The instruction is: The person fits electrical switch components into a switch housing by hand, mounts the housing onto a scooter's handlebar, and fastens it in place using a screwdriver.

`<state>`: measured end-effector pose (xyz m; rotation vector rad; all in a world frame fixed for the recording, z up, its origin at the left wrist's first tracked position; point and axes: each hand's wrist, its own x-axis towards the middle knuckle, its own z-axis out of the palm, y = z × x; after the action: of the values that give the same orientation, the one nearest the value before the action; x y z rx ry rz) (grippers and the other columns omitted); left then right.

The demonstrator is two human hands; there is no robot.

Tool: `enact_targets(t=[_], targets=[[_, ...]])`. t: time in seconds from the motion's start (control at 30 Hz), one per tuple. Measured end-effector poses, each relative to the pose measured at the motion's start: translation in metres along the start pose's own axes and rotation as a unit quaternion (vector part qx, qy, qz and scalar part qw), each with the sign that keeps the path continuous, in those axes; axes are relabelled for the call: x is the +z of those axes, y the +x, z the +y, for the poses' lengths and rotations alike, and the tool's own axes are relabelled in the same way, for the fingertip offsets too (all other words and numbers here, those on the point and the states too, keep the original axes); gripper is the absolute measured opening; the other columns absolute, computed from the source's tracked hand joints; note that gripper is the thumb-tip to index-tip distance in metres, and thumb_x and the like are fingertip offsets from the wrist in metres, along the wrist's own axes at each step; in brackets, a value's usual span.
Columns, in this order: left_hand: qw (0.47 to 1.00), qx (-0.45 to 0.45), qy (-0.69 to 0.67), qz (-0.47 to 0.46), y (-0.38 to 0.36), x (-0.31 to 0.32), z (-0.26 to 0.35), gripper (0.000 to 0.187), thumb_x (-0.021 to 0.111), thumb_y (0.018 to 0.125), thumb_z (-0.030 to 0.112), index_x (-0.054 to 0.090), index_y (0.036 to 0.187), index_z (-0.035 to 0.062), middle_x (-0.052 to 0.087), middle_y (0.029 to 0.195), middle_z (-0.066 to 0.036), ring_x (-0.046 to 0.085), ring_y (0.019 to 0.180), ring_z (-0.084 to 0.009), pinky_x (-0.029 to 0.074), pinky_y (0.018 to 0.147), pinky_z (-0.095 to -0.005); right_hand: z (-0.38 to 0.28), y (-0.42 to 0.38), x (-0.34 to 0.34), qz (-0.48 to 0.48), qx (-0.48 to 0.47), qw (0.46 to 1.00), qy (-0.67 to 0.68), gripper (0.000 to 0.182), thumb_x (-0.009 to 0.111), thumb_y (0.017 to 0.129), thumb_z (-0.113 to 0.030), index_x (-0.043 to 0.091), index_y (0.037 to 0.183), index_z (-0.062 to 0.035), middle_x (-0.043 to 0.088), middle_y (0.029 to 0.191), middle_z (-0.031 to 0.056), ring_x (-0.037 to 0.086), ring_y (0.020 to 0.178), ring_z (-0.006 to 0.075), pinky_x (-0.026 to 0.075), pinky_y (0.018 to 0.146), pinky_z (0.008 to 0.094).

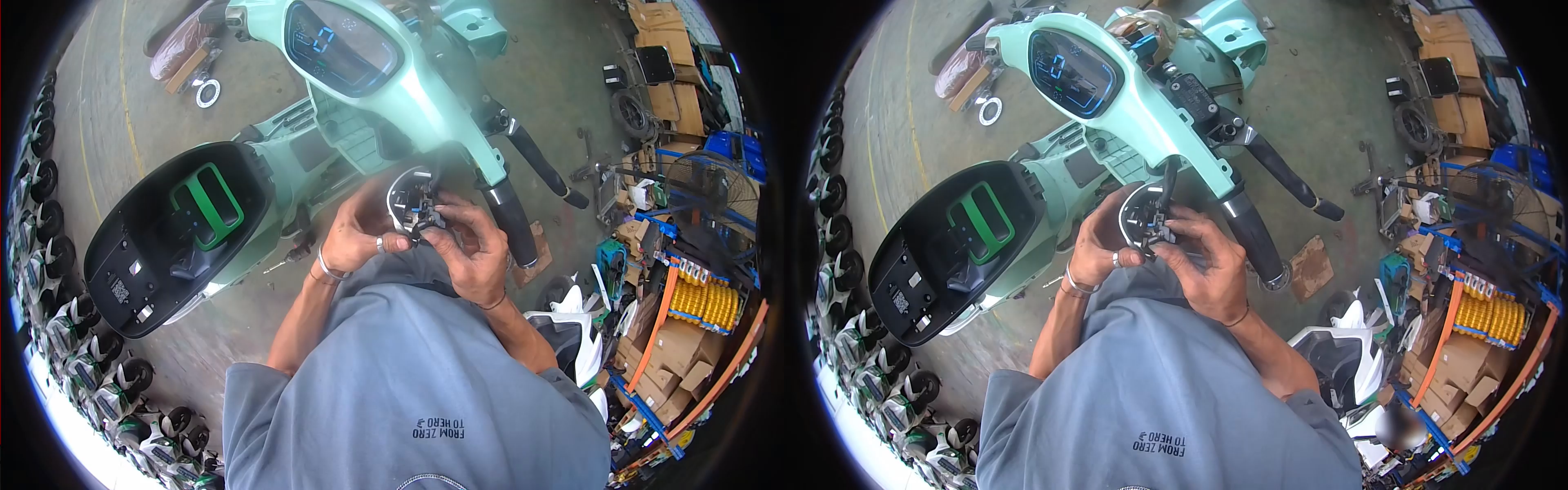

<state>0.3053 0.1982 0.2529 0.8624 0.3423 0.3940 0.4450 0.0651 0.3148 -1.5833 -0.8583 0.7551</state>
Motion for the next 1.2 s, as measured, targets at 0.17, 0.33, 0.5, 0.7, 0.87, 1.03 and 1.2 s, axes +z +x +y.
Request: enact_targets(t=[0.17, 0.33, 0.5, 0.7, 0.87, 1.03, 1.2], targets=[[1.000, -0.028, 0.011, 0.007, 0.000, 0.001, 0.006, 0.093, 0.090, 0.070, 0.011, 0.039, 0.147, -0.0005, 0.052, 0.139, -0.013, 0.053, 0.126, -0.0240, 0.047, 0.106, -0.0432, 0.000, 0.001, 0.002, 0.013, -0.016, 1.000, 0.015, 0.029, 0.074, 0.087, -0.001, 0.062, 0.112, 0.0064, 0.062, 0.124, 0.0240, 0.068, 0.107, 0.0270, 0.060, 0.085, 0.0340], [0.997, -0.056, -0.014, 0.058, 0.001, 0.013, 0.013, 0.108, 0.097, 0.058, 0.033, 0.042, 0.143, -0.0057, 0.056, 0.134, -0.013, 0.055, 0.123, -0.0236, 0.044, 0.105, -0.0376, -0.004, 0.002, -0.002, 0.000, -0.019, 1.000, 0.001, 0.029, 0.073, 0.087, 0.001, 0.061, 0.112, 0.0066, 0.062, 0.125, 0.0244, 0.066, 0.109, 0.0271, 0.060, 0.086, 0.0340], [0.997, -0.051, -0.001, 0.053, 0.000, 0.013, 0.012, 0.107, 0.097, 0.058, 0.031, 0.042, 0.143, -0.0053, 0.056, 0.134, -0.013, 0.054, 0.124, -0.0234, 0.043, 0.106, -0.0378, 0.001, -0.002, 0.002, 0.016, 0.002, 0.999, 0.049, 0.029, 0.072, 0.087, 0.002, 0.061, 0.113, 0.0065, 0.060, 0.128, 0.0239, 0.065, 0.112, 0.0270, 0.058, 0.090, 0.0342], [0.997, -0.047, -0.018, 0.062, 0.001, 0.013, 0.014, 0.108, 0.097, 0.057, 0.029, 0.042, 0.143, -0.0054, 0.056, 0.134, -0.012, 0.054, 0.124, -0.0225, 0.043, 0.107, -0.0374, 0.000, 0.003, 0.000, -0.004, 0.000, 1.000, 0.030, 0.028, 0.072, 0.087, 0.002, 0.061, 0.113, 0.0056, 0.060, 0.129, 0.0220, 0.065, 0.113, 0.0255, 0.058, 0.091, 0.0338], [0.997, -0.049, 0.012, 0.055, 0.002, 0.009, 0.015, 0.106, 0.098, 0.056, 0.026, 0.043, 0.142, -0.0061, 0.057, 0.133, -0.012, 0.055, 0.123, -0.0224, 0.044, 0.106, -0.0366, -0.007, 0.006, -0.003, -0.020, 0.015, 1.000, -0.006, 0.027, 0.073, 0.087, 0.001, 0.062, 0.111, 0.0053, 0.064, 0.125, 0.0205, 0.069, 0.107, 0.0250, 0.059, 0.088, 0.0342], [0.997, -0.042, -0.007, 0.056, 0.003, 0.012, 0.016, 0.106, 0.098, 0.055, 0.024, 0.044, 0.141, -0.0067, 0.058, 0.132, -0.012, 0.055, 0.123, -0.0225, 0.044, 0.106, -0.0366, -0.005, 0.006, -0.004, -0.021, 0.010, 1.000, -0.020, 0.027, 0.073, 0.086, 0.000, 0.063, 0.111, 0.0049, 0.065, 0.123, 0.0201, 0.069, 0.105, 0.0247, 0.060, 0.086, 0.0339], [0.998, -0.018, 0.008, 0.054, 0.005, 0.008, 0.014, 0.108, 0.099, 0.053, 0.024, 0.044, 0.141, -0.0068, 0.058, 0.132, -0.013, 0.056, 0.122, -0.0228, 0.044, 0.106, -0.0368, -0.006, 0.003, 0.002, 0.002, 0.000, 1.000, -0.029, 0.028, 0.074, 0.086, -0.001, 0.063, 0.111, 0.0042, 0.066, 0.121, 0.0197, 0.071, 0.101, 0.0236, 0.060, 0.083, 0.0325]])
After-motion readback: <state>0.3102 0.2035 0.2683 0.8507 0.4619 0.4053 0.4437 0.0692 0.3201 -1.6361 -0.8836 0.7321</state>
